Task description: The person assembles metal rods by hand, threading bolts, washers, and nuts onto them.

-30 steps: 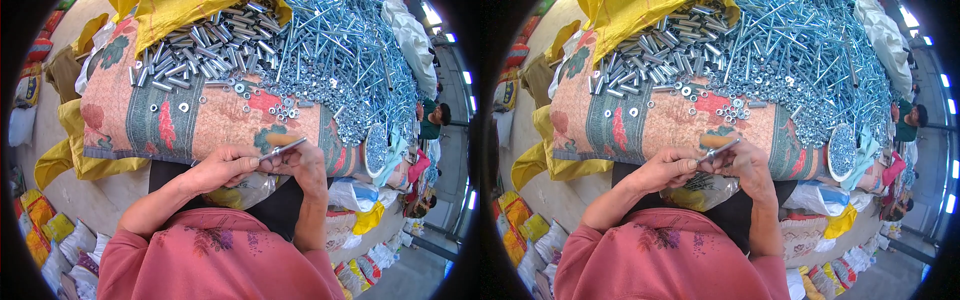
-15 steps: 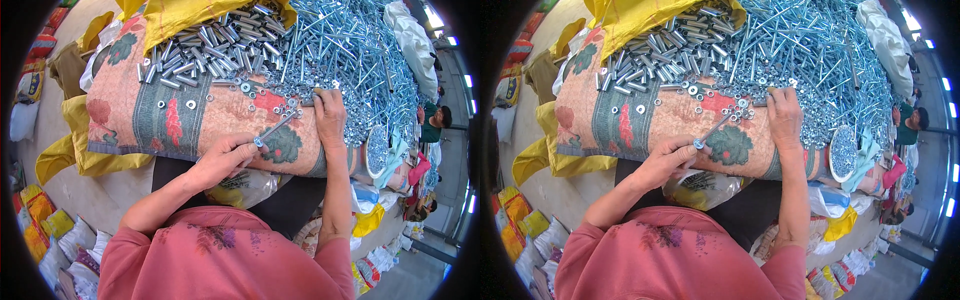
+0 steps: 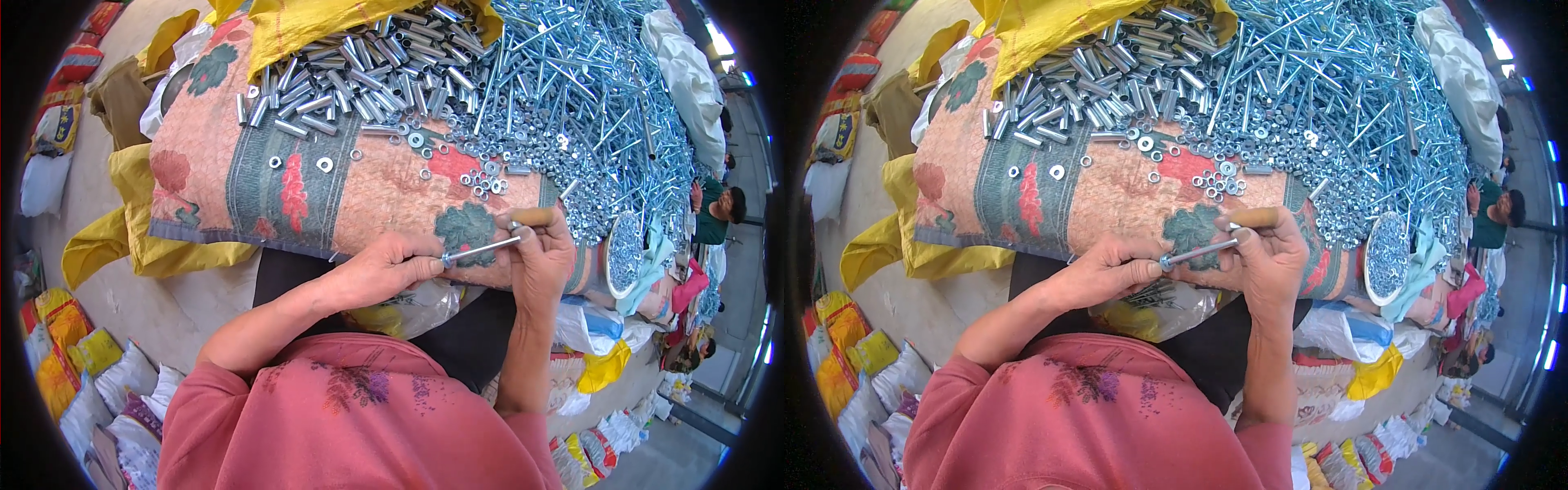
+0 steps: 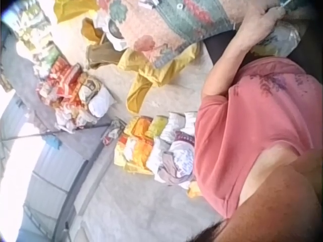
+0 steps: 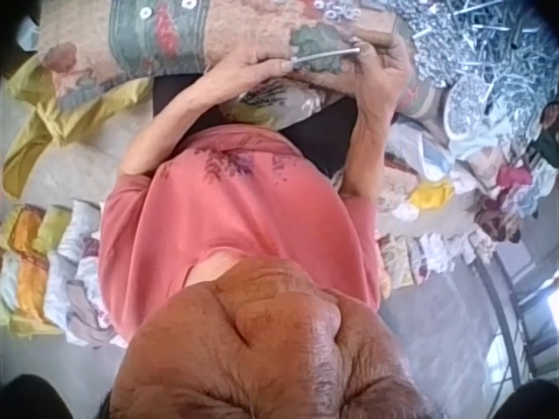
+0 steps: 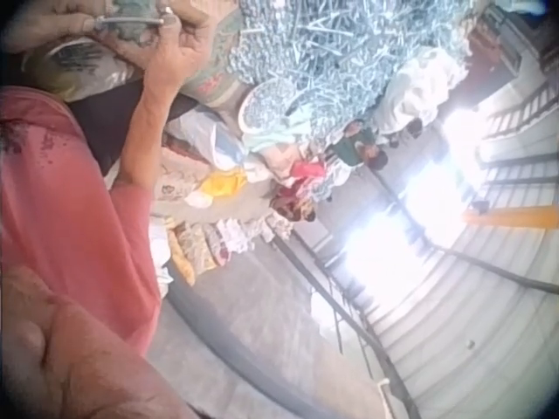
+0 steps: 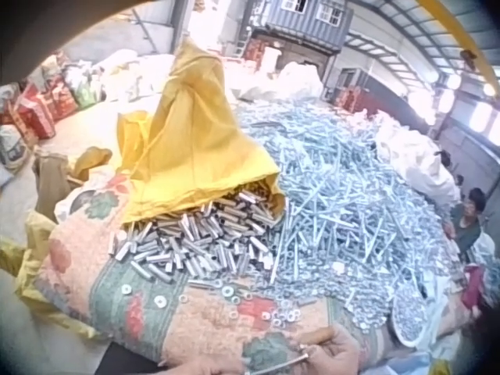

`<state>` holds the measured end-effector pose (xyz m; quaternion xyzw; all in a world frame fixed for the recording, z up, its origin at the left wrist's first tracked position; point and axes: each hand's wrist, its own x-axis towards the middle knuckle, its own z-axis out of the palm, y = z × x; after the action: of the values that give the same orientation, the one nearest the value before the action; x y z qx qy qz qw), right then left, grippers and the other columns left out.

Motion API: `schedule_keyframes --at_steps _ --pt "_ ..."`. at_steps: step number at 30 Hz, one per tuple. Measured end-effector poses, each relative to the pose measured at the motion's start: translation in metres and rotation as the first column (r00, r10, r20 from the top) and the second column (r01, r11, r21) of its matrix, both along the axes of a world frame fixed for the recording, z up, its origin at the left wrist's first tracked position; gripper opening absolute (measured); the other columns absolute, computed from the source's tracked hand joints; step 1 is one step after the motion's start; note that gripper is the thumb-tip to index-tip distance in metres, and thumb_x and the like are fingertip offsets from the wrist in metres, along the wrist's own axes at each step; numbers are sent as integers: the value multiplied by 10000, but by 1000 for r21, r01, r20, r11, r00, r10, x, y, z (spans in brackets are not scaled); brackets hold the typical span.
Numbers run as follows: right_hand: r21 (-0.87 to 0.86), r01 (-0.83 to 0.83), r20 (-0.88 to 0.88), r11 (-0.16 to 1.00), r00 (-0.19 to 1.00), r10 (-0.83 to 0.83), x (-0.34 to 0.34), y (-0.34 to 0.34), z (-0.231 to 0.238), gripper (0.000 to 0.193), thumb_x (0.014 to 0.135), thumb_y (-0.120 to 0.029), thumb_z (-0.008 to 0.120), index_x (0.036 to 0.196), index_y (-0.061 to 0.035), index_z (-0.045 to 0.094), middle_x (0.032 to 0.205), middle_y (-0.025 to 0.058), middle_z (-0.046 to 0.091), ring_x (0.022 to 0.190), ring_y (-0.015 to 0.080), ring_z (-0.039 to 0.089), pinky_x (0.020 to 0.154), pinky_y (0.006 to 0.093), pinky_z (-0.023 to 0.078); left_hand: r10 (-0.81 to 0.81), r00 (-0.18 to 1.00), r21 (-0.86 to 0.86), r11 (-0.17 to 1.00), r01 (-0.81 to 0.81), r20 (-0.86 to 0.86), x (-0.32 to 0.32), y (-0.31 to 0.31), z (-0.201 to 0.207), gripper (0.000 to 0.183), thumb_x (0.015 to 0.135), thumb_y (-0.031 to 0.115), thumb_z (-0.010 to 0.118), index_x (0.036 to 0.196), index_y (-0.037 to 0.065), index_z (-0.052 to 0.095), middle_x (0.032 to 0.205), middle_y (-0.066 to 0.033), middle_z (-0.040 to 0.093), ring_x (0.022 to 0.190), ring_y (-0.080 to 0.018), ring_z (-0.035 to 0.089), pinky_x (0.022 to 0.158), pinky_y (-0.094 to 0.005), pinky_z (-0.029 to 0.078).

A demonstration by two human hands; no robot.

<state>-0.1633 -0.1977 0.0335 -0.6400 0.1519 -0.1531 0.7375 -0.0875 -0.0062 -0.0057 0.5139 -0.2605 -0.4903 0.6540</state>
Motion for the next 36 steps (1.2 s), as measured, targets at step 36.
schedule_keyframes --at_steps 36 --pt "43 -40 -86 998 995 44 -19 28 -7 458 830 -115 631 1178 98 423 910 171 637 797 192 637 725 316 558 143 972 -92 983 -162 -185 -10 -4 -5 61 911 36 460 889 -20 446 968 -141 513 666 -164 607 531 -244 502"
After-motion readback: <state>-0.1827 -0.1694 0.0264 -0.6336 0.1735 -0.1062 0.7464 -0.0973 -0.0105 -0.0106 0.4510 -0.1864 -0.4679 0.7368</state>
